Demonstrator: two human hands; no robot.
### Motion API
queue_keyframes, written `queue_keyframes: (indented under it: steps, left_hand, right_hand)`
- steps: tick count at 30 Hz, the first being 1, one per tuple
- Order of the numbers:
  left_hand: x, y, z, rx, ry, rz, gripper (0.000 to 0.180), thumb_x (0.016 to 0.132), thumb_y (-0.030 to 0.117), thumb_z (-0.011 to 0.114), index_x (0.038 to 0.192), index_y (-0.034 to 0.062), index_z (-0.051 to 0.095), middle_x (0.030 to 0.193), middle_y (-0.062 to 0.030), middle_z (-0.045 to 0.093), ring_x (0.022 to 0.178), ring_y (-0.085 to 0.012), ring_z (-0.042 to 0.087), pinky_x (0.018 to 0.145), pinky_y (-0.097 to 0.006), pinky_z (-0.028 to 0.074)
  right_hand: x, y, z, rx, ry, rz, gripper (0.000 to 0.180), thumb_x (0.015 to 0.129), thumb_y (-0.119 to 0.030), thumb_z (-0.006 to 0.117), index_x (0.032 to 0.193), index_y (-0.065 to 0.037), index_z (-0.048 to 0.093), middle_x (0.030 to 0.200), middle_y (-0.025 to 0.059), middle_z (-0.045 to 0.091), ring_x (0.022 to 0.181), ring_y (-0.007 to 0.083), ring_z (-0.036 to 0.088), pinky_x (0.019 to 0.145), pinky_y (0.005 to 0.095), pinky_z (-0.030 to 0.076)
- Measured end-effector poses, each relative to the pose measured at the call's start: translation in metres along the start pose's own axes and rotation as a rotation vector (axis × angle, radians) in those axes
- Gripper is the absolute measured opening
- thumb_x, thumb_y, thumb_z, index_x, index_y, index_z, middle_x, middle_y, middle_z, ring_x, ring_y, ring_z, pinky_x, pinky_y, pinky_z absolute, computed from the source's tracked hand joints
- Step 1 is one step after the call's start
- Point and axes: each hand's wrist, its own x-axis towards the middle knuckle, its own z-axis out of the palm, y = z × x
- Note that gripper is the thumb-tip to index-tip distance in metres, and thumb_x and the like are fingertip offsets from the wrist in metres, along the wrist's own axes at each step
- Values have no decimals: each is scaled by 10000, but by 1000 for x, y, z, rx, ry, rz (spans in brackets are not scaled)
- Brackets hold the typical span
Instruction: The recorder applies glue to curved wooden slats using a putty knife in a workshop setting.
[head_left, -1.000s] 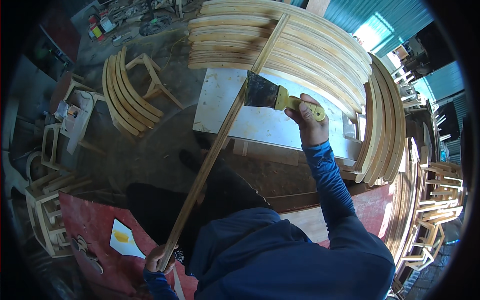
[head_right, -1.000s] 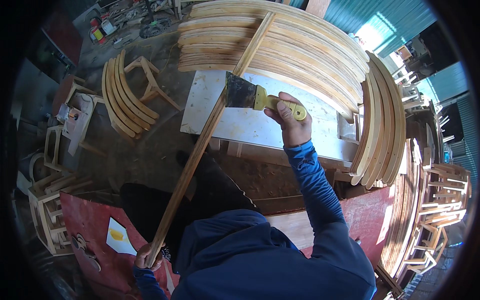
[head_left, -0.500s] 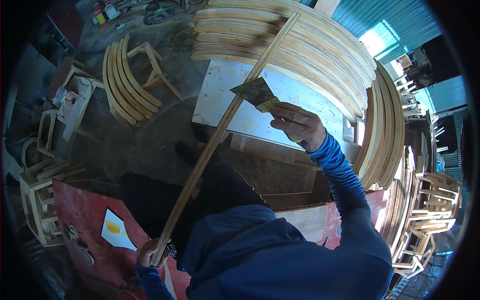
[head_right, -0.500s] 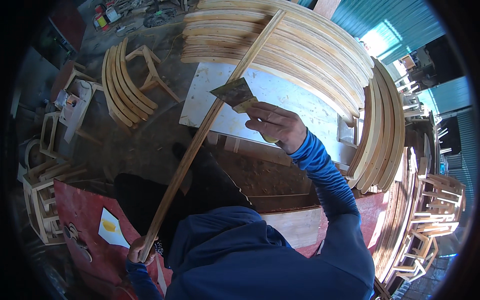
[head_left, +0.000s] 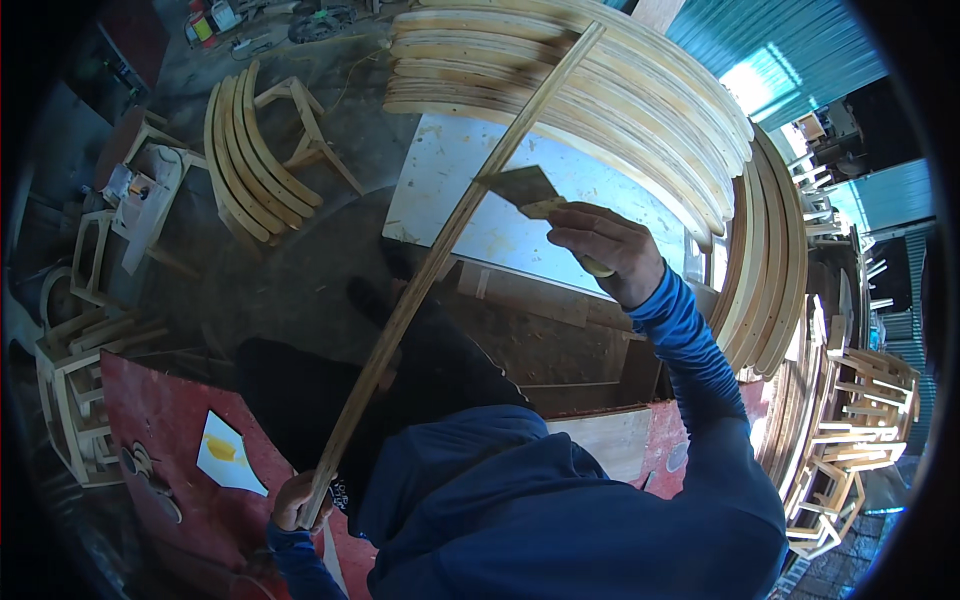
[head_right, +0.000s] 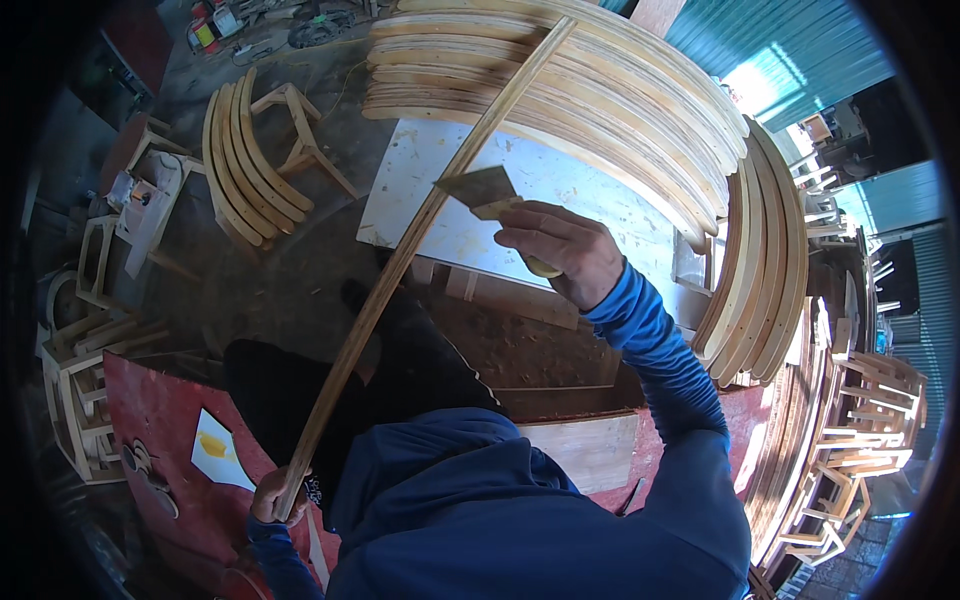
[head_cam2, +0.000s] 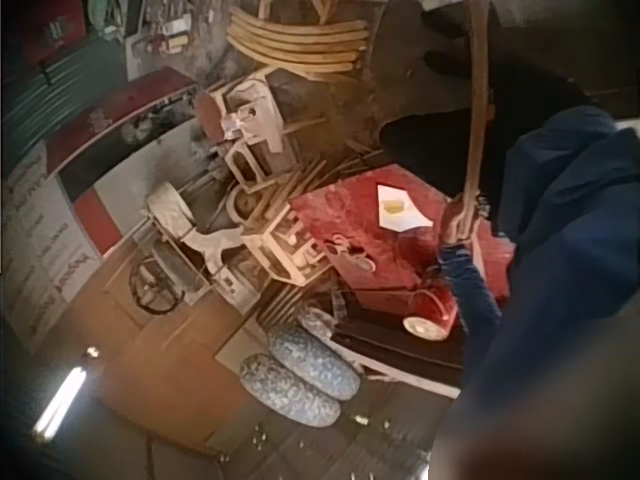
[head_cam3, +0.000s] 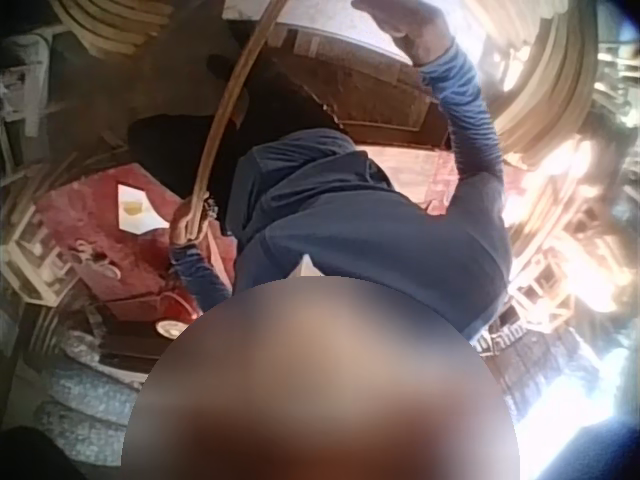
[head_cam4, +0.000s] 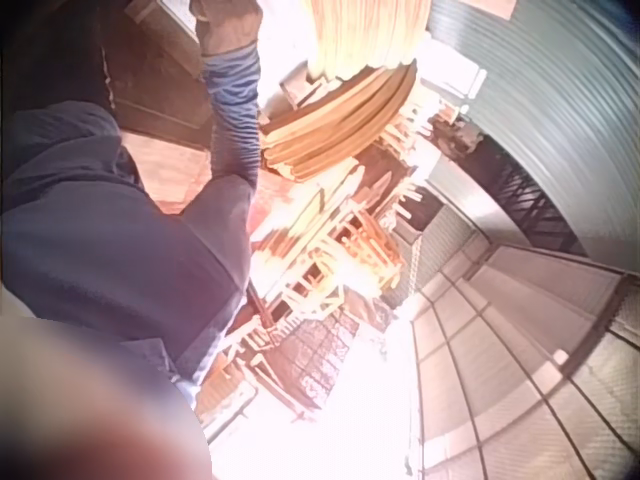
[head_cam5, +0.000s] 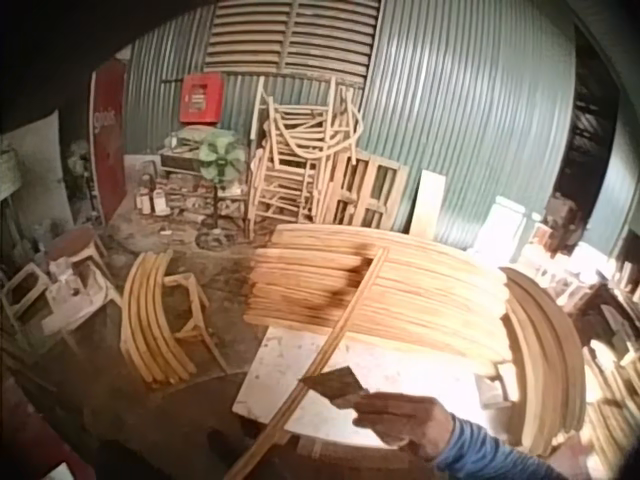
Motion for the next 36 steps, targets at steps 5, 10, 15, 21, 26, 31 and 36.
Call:
queue_keyframes:
  steps: [5, 10, 15, 21, 26, 31, 36]
  left_hand:
    - [-1, 1, 9, 24, 86, 13, 575, 884, 412, 662, 1260, -16, 584, 654, -105, 621, 373, -142, 523, 320, -260, 435]
    - [-3, 1, 11, 51, 101, -4, 577, 867, 431, 686, 1211, -17, 571, 662, -100, 618, 395, -143, 536, 334, -259, 446]
    - [-3, 5, 16, 103, 140, 4, 570, 869, 441, 684, 1182, -20, 566, 669, -101, 623, 416, -142, 552, 352, -259, 459]
    - [-1, -4, 14, 169, 135, 47, 566, 891, 416, 667, 1228, -24, 551, 683, -94, 633, 431, -131, 565, 377, -251, 467]
    - [-3, -4, 16, 116, 131, 29, 556, 896, 402, 660, 1230, -30, 554, 678, -92, 631, 423, -128, 556, 365, -253, 457]
    - [-1, 8, 15, 58, 80, -2, 583, 887, 414, 656, 1246, -34, 560, 662, -93, 629, 388, -127, 524, 344, -255, 439]
    - [1, 9, 7, 87, 62, -5, 624, 869, 462, 634, 1248, -31, 575, 635, -91, 622, 373, -122, 507, 337, -250, 422]
  right_hand:
    - [1, -3, 29, -259, 41, -68, 343, 807, -59, 701, 1149, -66, 695, 1187, 159, 677, 1172, 331, 641, 969, 398, 572]
    - [5, -55, 30, -117, -29, -105, 333, 771, -59, 758, 1099, -35, 708, 1113, 173, 707, 1059, 322, 698, 894, 400, 601]
    - [26, -27, 16, 512, 180, 448, 250, 958, -146, 672, 1147, 18, 674, 966, 126, 746, 825, 171, 727, 720, 302, 595]
    - [64, 93, 17, 928, 333, 916, 263, 961, -89, 603, 1163, 76, 636, 992, 175, 704, 753, 309, 745, 631, 379, 660]
    - [66, 114, -29, 525, 575, 600, 248, 965, -169, 673, 1103, 37, 681, 971, 164, 725, 829, 251, 745, 709, 338, 648]
    - [56, 56, 4, -215, 382, 158, 212, 892, -140, 711, 1088, -60, 710, 1009, 126, 735, 903, 256, 735, 765, 336, 610]
    - [25, -43, 58, -310, 104, -58, 291, 781, -117, 746, 1065, -67, 708, 1099, 138, 704, 954, 313, 717, 839, 373, 621]
